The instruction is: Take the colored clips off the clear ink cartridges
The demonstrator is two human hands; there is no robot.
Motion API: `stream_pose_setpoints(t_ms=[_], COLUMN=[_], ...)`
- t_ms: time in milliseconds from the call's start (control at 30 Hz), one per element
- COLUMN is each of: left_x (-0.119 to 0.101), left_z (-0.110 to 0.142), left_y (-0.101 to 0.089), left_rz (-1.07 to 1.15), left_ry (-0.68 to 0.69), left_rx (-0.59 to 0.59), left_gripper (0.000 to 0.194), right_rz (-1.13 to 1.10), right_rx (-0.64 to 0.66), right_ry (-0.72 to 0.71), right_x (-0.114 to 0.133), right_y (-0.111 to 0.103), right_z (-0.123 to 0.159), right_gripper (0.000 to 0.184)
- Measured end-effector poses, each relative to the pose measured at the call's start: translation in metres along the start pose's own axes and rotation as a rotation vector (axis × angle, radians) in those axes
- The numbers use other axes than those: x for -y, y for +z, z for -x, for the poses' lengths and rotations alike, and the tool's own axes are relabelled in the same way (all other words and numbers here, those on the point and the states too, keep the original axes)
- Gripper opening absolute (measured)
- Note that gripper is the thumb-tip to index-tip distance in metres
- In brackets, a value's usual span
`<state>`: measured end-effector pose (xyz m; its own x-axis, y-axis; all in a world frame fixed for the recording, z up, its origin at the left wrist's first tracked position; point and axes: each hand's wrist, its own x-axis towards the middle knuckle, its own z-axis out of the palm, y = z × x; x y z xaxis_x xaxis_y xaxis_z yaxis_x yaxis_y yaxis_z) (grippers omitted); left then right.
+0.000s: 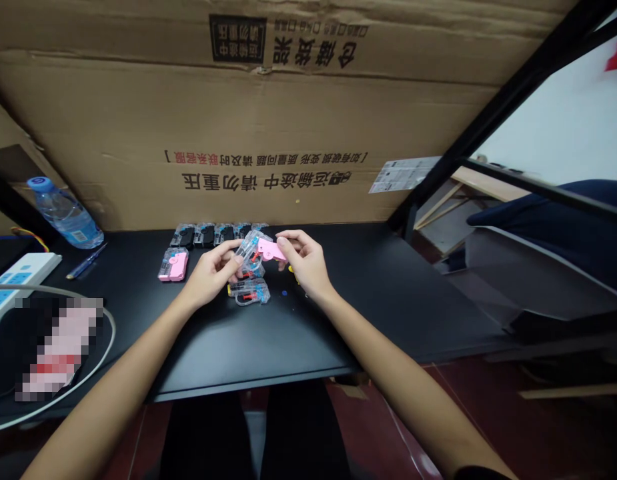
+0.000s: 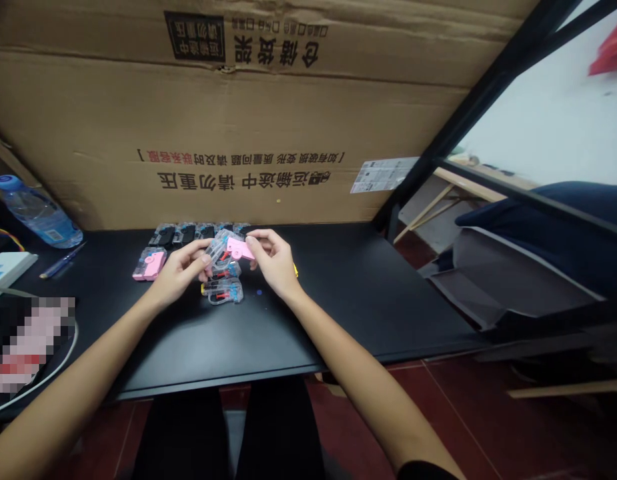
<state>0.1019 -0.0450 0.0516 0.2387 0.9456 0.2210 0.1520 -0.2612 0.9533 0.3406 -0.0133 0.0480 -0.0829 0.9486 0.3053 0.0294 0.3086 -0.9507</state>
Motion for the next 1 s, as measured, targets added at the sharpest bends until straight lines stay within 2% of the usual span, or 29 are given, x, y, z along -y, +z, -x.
stream_pose_setpoints(t_ms=[167,267,333,400,533,667,800,900,1000], left_x=[-0.007,-0.009,-0.007,-0.005,-0.003,-0.005,-0.006,-0.003,0.003], left_z=[0.002,0.003,0.003,0.003,0.004,0.007,0.010,0.012,0.012], left_y=[0.007,0.013,0.016,0.017,0.016,0.021,0.030,0.032,0.029], left_rz=[0.064,0.099,0.084,0.039,-0.106,-0.232,-0.259,-0.344,-0.499], left_ry=[-0.111,-0.169,-0.161,-0.120,-0.040,-0.010,0.057,0.129,0.203], left_rx=[0.072,0.083,0.018,-0.103,-0.293,-0.306,-0.252,-0.187,-0.151], left_gripper=[0.067,0.061,0.051,0.044,0.034,0.034,0.046,0.054,0.064], right_rz=[0.023,0.149,0.340,0.557,0.857,0.999,1.005,0.887,0.682], right_rx=[0.147,0.146,0.097,0.108,0.209,0.187,0.174,0.168,0.089], right_ry=[-0.019,-0.164,-0.369,-0.559,-0.710,-0.731,-0.662,-0.606,-0.507], right_x=[0.002,0.003,0.003,0.002,0.001,-0.001,-0.006,-0.011,-0.014], right_y=[0.007,0.010,0.009,0.009,0.015,0.024,0.025,0.023,0.023], right_z=[0.007,0.011,0.012,0.014,0.020,0.024,0.023,0.020,0.017], right_gripper=[0.041,0.031,0.023,0.022,0.032,0.036,0.039,0.039,0.036])
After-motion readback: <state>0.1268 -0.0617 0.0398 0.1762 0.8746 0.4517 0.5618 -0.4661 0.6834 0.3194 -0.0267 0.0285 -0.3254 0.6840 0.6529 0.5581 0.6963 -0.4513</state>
